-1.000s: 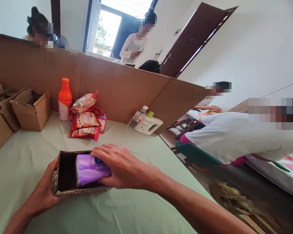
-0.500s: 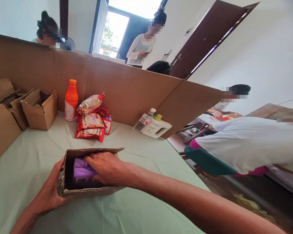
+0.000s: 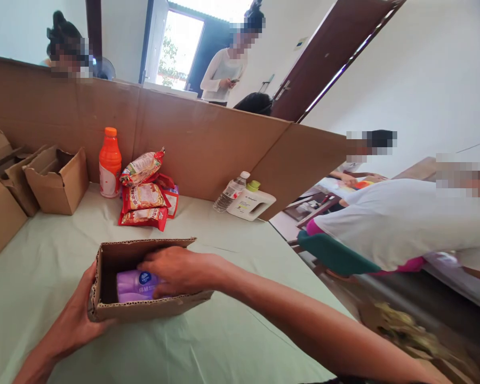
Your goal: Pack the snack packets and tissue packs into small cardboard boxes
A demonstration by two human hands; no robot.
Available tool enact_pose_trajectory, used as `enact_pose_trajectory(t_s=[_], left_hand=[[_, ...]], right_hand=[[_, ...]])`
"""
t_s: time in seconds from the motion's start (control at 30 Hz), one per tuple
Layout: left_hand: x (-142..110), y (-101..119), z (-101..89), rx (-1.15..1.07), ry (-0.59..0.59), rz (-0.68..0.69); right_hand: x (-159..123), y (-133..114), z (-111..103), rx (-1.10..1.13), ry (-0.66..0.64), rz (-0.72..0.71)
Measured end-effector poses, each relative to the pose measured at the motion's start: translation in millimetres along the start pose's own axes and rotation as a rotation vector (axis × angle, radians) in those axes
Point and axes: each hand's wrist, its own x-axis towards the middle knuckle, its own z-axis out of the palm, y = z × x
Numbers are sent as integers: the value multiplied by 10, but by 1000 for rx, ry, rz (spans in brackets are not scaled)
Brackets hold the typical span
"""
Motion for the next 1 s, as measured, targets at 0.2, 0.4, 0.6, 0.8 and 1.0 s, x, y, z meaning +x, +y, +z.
enact_pose_trajectory(t_s=[0.2,0.4,0.6,0.8,1.0], left_hand=[[-135,281,12,205,191,130],[-86,508,75,228,305,313],[4,526,83,351,371,232],[129,611,79,441,366,185],[160,532,97,349,232,234]], right_hand=[[-524,208,104,324,517,86],[-424,237,368,306,514,92],[-511,270,476,417,941,96],[-668,418,729,299,1147,248],[-667,488,1041,296,741,-42]])
